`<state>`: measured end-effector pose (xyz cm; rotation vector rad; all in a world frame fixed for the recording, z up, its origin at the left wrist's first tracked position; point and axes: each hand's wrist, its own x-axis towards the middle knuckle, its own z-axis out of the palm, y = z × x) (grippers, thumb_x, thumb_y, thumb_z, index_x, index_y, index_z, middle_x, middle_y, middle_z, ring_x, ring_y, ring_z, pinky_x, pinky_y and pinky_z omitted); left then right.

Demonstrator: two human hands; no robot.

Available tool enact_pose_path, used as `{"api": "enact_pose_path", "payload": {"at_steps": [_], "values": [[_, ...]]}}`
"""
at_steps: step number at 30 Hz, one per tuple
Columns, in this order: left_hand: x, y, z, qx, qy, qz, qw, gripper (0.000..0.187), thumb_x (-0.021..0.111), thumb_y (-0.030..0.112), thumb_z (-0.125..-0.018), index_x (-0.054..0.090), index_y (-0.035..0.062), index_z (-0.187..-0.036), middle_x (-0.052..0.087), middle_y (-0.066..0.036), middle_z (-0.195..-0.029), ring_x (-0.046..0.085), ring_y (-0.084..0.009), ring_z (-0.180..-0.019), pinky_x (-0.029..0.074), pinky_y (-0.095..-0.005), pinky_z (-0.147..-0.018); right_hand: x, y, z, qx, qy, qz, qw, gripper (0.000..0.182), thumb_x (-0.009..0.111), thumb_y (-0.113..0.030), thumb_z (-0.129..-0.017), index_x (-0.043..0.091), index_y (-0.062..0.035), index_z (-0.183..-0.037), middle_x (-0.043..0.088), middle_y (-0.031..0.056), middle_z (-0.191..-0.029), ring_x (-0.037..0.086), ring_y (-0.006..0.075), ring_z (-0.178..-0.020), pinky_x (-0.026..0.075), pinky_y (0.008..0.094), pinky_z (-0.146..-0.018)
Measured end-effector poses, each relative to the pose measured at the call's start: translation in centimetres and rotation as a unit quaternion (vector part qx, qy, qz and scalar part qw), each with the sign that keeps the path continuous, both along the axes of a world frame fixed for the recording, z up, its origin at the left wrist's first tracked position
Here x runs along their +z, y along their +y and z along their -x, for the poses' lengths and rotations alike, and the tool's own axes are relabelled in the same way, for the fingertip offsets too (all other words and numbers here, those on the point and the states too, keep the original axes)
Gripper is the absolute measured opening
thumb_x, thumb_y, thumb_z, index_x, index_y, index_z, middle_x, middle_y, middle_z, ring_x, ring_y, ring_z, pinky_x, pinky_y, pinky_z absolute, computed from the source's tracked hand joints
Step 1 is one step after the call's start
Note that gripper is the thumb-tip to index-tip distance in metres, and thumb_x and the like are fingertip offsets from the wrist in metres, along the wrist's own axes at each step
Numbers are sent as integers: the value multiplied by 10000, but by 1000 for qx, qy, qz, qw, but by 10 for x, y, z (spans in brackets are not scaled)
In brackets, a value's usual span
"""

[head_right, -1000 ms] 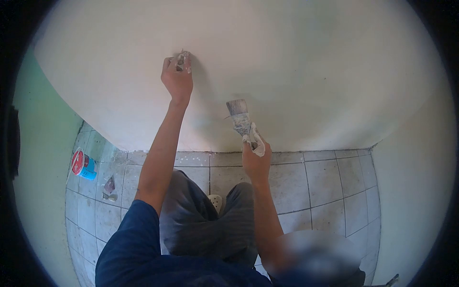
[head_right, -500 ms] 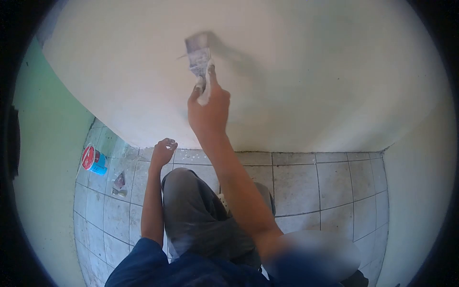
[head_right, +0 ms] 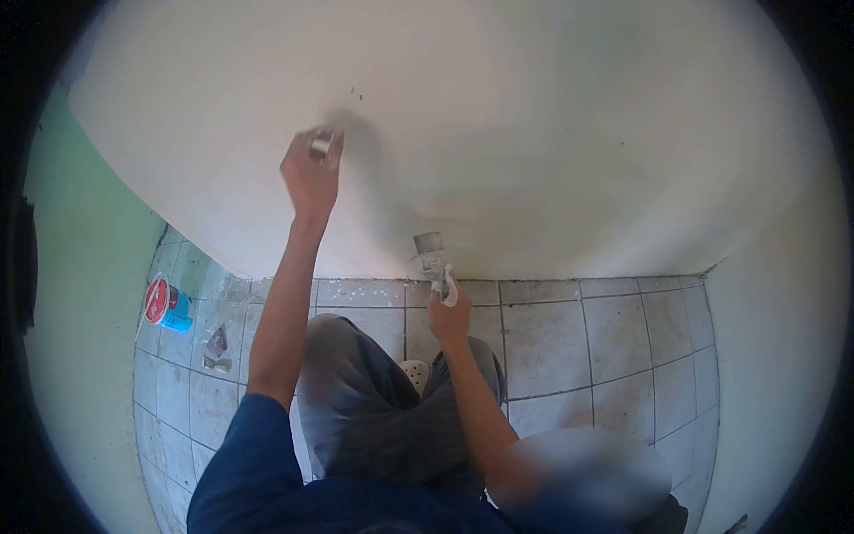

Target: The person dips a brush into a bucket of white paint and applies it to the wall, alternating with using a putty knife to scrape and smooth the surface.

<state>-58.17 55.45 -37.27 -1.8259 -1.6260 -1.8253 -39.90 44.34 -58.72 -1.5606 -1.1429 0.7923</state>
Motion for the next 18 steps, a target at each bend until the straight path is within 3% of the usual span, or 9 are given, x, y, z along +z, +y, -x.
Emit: {"api": "enact_pose_path", "payload": {"at_steps": [2,9,12,15,18], "values": [[8,20,-14,1,-3,-25,1000,177,695,131,-792,669,14,-923,637,-90,-847,587,-176,-601,452,-293,-563,-30,3,-14,-39,-45,41,997,339,595,-223,-825,607,25,-1057,620,255,-864,603,383,-831,462,426,-744],[0,46,-39,20,-81,-75,994,151,693,115,-796,695,49,-933,632,-71,-830,567,-141,-558,430,-286,-515,-10,-18,-31,-14,20,13,1000,348,580,-161,-833,583,35,-1120,635,227,-890,615,320,-815,460,368,-729],[-1,49,-42,10,-86,-101,991,141,686,104,-794,674,-15,-869,589,-89,-770,519,-166,-490,415,-311,-485,-20,-18,-33,-15,34,-12,999,358,578,-141,-831,575,44,-1137,643,216,-906,623,286,-842,462,357,-752],[-3,49,-43,17,-89,-70,993,153,676,130,-817,693,40,-939,627,-68,-824,557,-139,-552,420,-283,-501,-7,-20,-34,-10,50,-6,999,371,573,-128,-836,563,49,-1161,649,210,-946,628,270,-897,460,343,-793],[-3,45,-47,20,-91,-74,993,156,672,127,-819,690,35,-944,626,-68,-822,551,-139,-551,419,-285,-502,-5,-18,-36,-8,33,-44,998,391,567,-125,-842,546,56,-1189,652,206,-980,628,265,-937,455,332,-824]]}}
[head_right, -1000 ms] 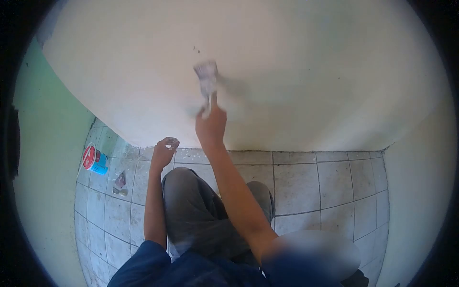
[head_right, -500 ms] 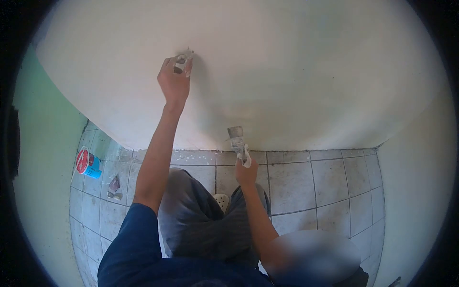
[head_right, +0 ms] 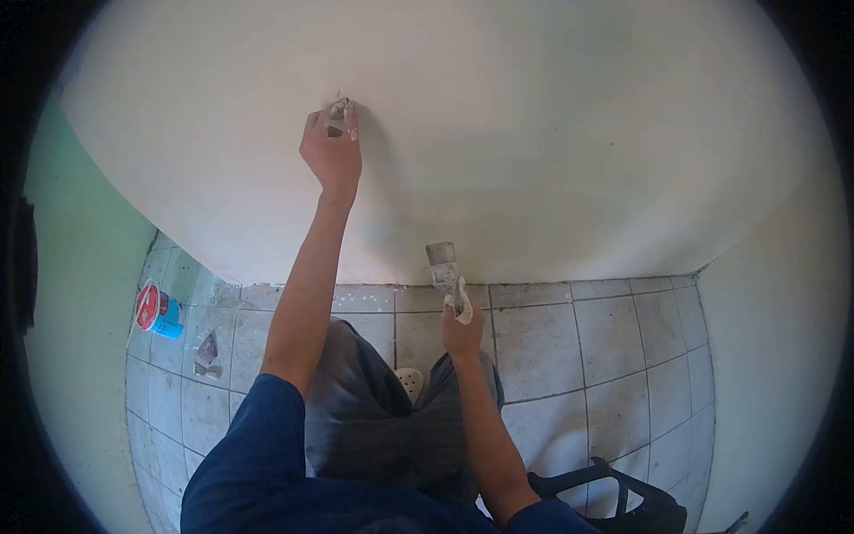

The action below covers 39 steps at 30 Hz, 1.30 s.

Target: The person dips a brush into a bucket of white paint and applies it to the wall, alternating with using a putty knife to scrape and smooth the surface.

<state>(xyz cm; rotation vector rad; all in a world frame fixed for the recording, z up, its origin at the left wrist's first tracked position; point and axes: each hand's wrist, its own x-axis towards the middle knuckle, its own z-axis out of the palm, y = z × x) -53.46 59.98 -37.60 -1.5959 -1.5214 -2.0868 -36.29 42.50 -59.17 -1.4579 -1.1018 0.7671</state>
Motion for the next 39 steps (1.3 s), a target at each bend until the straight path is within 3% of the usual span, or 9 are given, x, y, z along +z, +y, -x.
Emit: {"api": "enact_pose_path", "payload": {"at_steps": [8,14,15,17,23,30,32,37,39], "values": [[-3,6,-5,17,-2,-7,1000,140,661,126,-826,677,11,-904,618,-75,-819,532,-156,-555,422,-293,-527,25,-1,-4,14,22,33,999,435,570,-122,-851,504,81,-1229,657,158,-977,601,158,-853,460,291,-771],[-5,9,-1,29,35,-39,998,141,628,106,-840,639,-1,-932,597,-109,-835,520,-198,-556,428,-333,-546,7,3,-12,13,2,-7,1000,418,583,-131,-847,528,63,-1213,654,119,-864,544,106,-697,458,277,-652],[-7,7,2,30,48,-46,997,141,623,102,-842,630,-1,-938,593,-116,-838,521,-203,-561,430,-340,-549,8,3,-14,8,-1,-4,1000,429,574,-124,-860,505,44,-1248,604,66,-788,506,82,-641,424,257,-592],[-14,-13,20,19,87,-15,996,140,618,100,-843,613,-1,-941,588,-122,-833,527,-211,-565,433,-339,-553,9,1,-16,3,-6,6,1000,458,556,-112,-886,458,7,-1318,504,-40,-636,431,36,-530,356,217,-472],[-97,-55,109,1,234,191,953,161,617,78,-838,586,16,-983,584,-112,-907,577,-227,-532,470,-338,-528,-22,9,-30,-27,-35,1,999,437,547,-104,-890,473,2,-1307,480,-50,-627,411,36,-520,351,211,-470],[-10,-29,54,-8,181,8,983,157,685,139,-814,647,29,-920,622,-75,-859,531,-147,-521,446,-288,-520,-31,10,-30,-37,-17,18,999,411,548,-98,-889,494,6,-1283,488,-46,-633,412,36,-523,353,213,-471],[0,-9,33,-2,130,15,991,154,686,135,-815,656,30,-923,626,-72,-848,534,-143,-525,443,-288,-517,7,2,-25,-3,26,31,999,400,545,-93,-892,499,3,-1277,495,-45,-639,413,37,-522,353,213,-472],[2,2,18,-8,74,1,997,165,685,129,-816,675,25,-944,630,-74,-838,552,-135,-538,436,-285,-511,-11,8,-26,-29,-2,-53,998,376,545,-79,-894,509,4,-1259,494,-46,-657,415,33,-531,343,208,-462],[2,4,20,1,76,15,997,177,683,122,-816,676,24,-963,628,-74,-833,562,-135,-544,435,-283,-509,1,3,-25,-18,62,-15,998,388,561,-93,-884,511,25,-1250,537,23,-785,464,76,-665,372,236,-581]]}}
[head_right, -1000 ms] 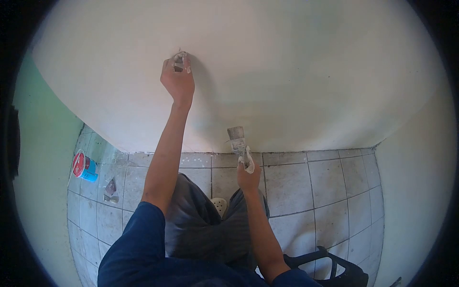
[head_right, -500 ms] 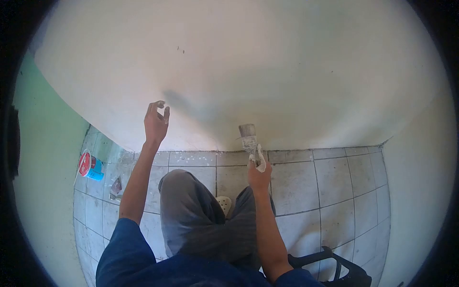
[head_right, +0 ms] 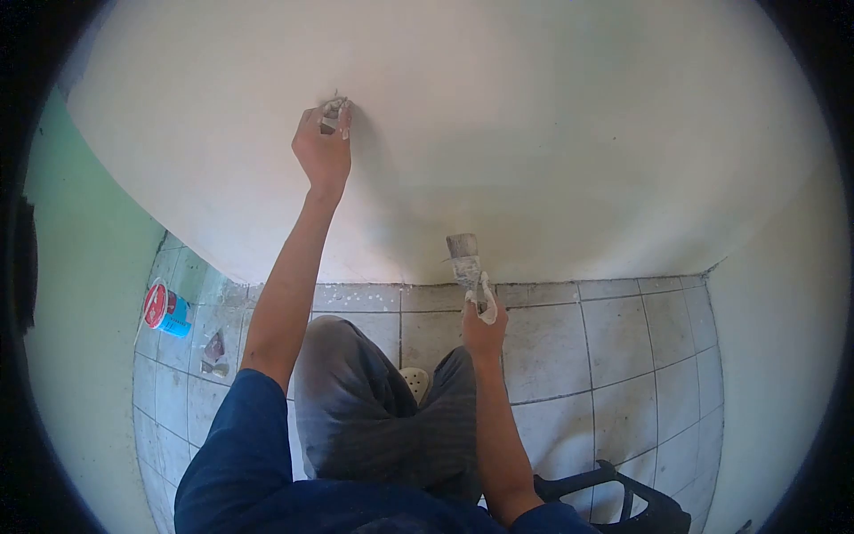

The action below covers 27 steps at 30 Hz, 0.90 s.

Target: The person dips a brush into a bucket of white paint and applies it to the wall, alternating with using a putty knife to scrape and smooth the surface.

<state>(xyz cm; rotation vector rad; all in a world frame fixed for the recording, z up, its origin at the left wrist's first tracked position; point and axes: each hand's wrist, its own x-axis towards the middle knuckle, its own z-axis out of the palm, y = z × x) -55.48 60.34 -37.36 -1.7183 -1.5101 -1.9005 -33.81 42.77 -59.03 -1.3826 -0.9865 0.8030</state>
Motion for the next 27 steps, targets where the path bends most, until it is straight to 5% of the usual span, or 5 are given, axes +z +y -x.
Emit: {"api": "enact_pose_path", "payload": {"at_steps": [3,13,23,26,27], "values": [[1,3,-1,-9,6,-15,1000,169,674,113,-820,679,26,-964,627,-75,-836,569,-141,-549,436,-280,-511,22,-6,1,12,57,61,996,423,589,-122,-865,514,67,-1235,622,163,-1046,560,161,-933,437,291,-823],[-1,5,-10,48,51,-3,998,143,629,110,-837,631,6,-936,597,-100,-871,587,-228,-618,465,-339,-545,3,-2,0,9,11,21,1000,434,589,-124,-864,504,62,-1247,582,184,-1175,574,161,-953,455,276,-815],[-45,-23,35,74,241,-8,968,220,543,123,-869,493,29,-1061,533,-185,-1017,579,-407,-730,487,-464,-609,18,-8,7,5,17,40,999,444,576,-133,-864,502,13,-1276,563,32,-670,486,67,-562,411,250,-528],[-191,-84,138,70,416,508,751,511,545,84,-810,422,34,-1304,365,-222,-1389,469,-351,-1194,447,-460,-914,31,-15,4,6,5,56,998,442,567,-128,-866,498,16,-1279,567,38,-699,486,70,-587,412,248,-543],[-279,-105,199,12,539,612,578,591,580,141,-799,402,73,-1358,355,-214,-1415,461,-340,-1225,362,-478,-1006,30,-17,3,5,5,57,998,441,566,-125,-866,497,18,-1279,567,38,-705,483,68,-591,412,246,-545]]}}
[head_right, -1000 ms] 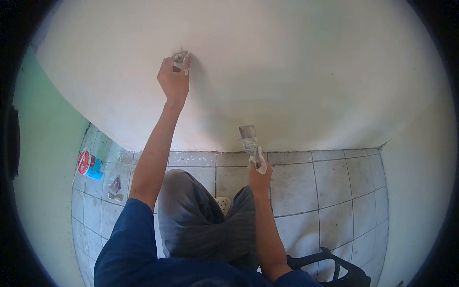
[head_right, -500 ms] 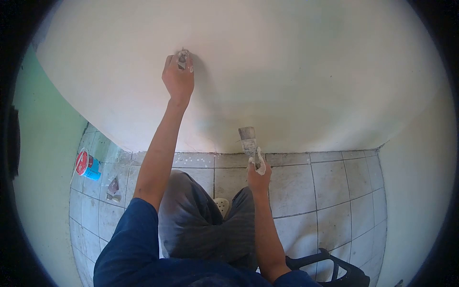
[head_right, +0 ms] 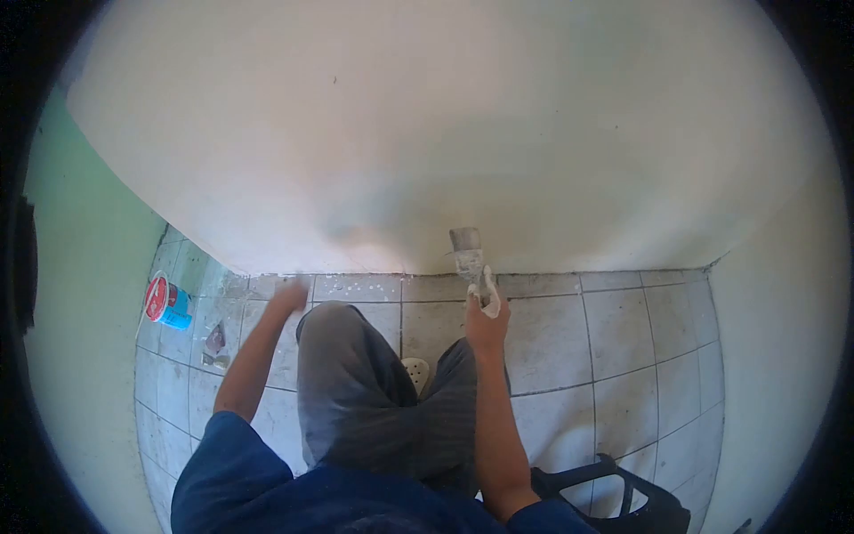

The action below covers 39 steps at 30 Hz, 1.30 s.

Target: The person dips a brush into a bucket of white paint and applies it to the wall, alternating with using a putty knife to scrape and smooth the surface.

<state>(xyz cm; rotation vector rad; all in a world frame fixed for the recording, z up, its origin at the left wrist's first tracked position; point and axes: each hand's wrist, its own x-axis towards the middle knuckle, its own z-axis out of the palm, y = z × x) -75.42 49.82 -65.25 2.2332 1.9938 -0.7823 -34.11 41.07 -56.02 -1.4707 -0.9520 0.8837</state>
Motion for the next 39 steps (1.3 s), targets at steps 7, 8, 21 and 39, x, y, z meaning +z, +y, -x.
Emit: {"api": "enact_pose_path", "payload": {"at_steps": [7,8,21,39], "values": [[23,-22,13,108,-146,-95,979,318,644,235,-760,596,73,-1029,601,-173,-1054,588,-353,-1010,486,-486,-829,28,11,-8,37,7,-53,998,448,537,-96,-885,455,44,-1303,577,25,-796,465,58,-619,404,222,-556],[63,-14,-19,82,-183,-177,964,264,637,263,-775,580,71,-946,580,-165,-972,595,-362,-942,499,-491,-764,39,16,-6,50,17,-62,997,451,533,-92,-889,446,47,-1309,575,20,-804,461,57,-619,401,218,-554],[186,-2,-163,-18,-326,-141,935,377,610,351,-829,576,71,-1078,583,-156,-1068,590,-334,-985,478,-445,-836,180,67,93,70,-36,-288,954,457,543,-56,-858,443,69,-1287,626,154,-853,594,203,-758,467,319,-666],[137,34,-170,-111,-406,-31,906,315,656,326,-801,639,12,-814,642,-181,-863,621,-332,-796,490,-414,-734,-53,16,-19,-74,-91,24,993,450,601,-146,-819,533,9,-1236,635,217,-1009,622,311,-913,464,361,-808]]}}
